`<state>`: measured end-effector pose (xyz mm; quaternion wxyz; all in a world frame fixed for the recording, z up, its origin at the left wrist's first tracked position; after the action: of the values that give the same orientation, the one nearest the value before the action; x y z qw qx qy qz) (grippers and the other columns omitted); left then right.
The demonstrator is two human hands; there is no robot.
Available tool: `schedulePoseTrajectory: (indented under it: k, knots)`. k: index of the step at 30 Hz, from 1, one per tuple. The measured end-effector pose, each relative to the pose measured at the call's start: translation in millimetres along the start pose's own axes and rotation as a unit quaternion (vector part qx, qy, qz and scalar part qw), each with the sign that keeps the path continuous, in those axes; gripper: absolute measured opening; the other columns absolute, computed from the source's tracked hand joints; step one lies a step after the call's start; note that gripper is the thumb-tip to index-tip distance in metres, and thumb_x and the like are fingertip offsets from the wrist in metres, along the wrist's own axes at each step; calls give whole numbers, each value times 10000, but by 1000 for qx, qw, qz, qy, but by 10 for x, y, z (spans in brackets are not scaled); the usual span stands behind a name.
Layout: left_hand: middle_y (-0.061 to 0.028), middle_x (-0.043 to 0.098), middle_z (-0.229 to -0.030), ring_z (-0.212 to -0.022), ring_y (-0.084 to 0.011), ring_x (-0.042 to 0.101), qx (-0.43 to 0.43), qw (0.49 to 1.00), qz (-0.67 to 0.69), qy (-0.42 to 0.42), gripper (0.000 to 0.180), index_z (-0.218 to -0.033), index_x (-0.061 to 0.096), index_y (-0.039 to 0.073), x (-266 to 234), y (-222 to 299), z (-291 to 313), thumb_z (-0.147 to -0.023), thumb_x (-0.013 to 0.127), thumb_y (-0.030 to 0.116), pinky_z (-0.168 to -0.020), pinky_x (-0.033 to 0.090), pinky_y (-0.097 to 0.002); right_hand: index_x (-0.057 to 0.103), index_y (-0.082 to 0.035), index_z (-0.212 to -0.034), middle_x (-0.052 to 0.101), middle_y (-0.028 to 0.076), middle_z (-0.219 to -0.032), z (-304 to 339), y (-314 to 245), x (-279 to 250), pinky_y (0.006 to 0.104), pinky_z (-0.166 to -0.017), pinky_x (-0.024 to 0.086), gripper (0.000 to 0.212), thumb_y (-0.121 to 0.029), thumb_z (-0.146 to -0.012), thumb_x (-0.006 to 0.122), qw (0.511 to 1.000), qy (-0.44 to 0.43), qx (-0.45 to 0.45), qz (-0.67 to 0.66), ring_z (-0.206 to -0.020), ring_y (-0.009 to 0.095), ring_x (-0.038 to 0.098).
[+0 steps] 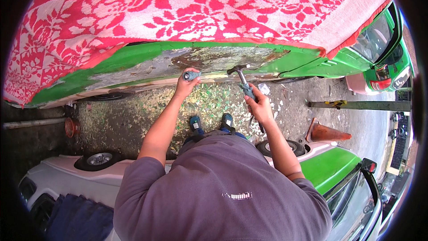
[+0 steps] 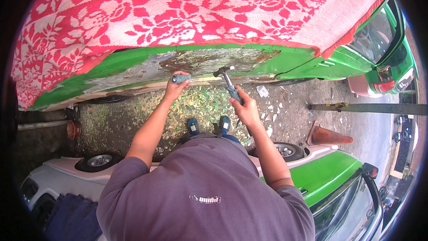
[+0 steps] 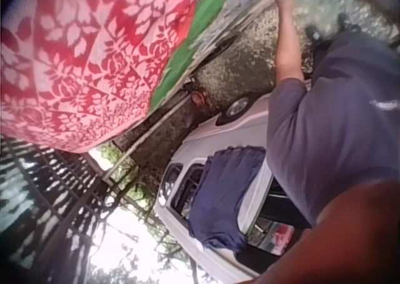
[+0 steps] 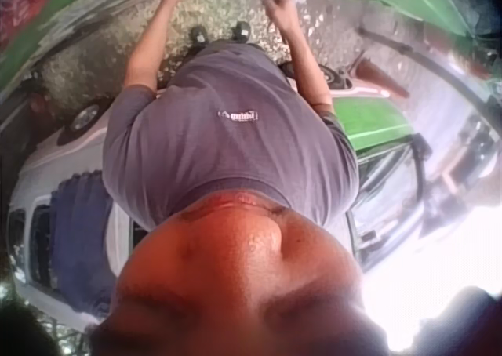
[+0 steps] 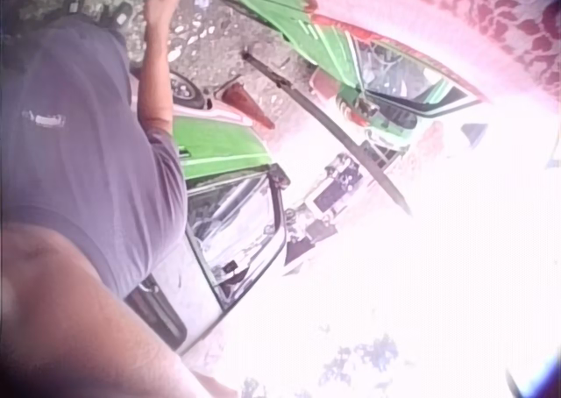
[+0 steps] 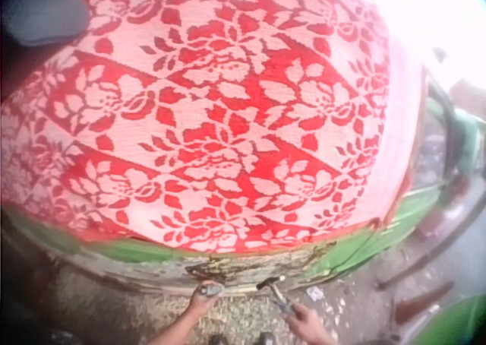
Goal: The person uses a hammer and a metal punch to repeatedly strike a green car panel, likely to flatten a dent. The person holds the punch against the panel with the left hand and strikes it with the hammer in the right hand throughout the clip.
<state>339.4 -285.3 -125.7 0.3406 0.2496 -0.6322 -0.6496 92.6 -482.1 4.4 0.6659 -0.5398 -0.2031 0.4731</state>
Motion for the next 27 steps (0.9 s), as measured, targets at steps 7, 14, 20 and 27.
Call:
schedulePoseTrajectory:
  k: [7, 14, 20, 27]
  knots:
    - [-61, 645, -1138, -825, -134, 683, 12, 1000, 23, -10, 280, -1158, 515, 62, -9, -16, -13, -922, 628, -37, -672, 556, -265, 525, -87, -1426, 594, 9, -703, 24, -48, 13, 281, -528, 454, 545, -153, -906, 675, 1000, 6, 6, 23, -544, 81, 536]
    - [-91, 631, -1170, -836, -147, 683, 6, 1000, -9, -29, 270, -1162, 504, 52, 20, -17, -33, -930, 634, 3, -682, 567, -274, 530, -99, -1423, 602, 18, -696, -10, -100, 61, 293, -540, 463, 552, -170, -898, 684, 999, 2, -7, 42, -551, 88, 549]
    - [-90, 635, -1157, -834, -150, 683, 11, 999, -3, -30, 282, -1174, 514, 51, 31, -17, -47, -926, 634, -9, -692, 565, -271, 505, -88, -1438, 564, -6, -703, -34, -142, 146, 270, -515, 430, 554, -120, -910, 671, 999, -6, -6, 36, -548, 74, 513]
    - [-89, 659, -1146, -868, -143, 684, -3, 997, -54, -50, 326, -1219, 548, 53, 188, -9, -78, -916, 646, -16, -703, 558, -269, 501, -96, -1377, 659, 121, -798, -35, -402, 349, 342, -619, 494, 494, -156, -916, 666, 992, -20, -48, 111, -650, 190, 618]
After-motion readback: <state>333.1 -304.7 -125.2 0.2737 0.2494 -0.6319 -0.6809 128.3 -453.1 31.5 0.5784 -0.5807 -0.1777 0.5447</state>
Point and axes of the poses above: each hand's wrist, its own z-axis away from the middle knuckle, its own x-axis out of the palm, y = z × x, the point moved 6 cm from there along -z, towards the middle knuckle
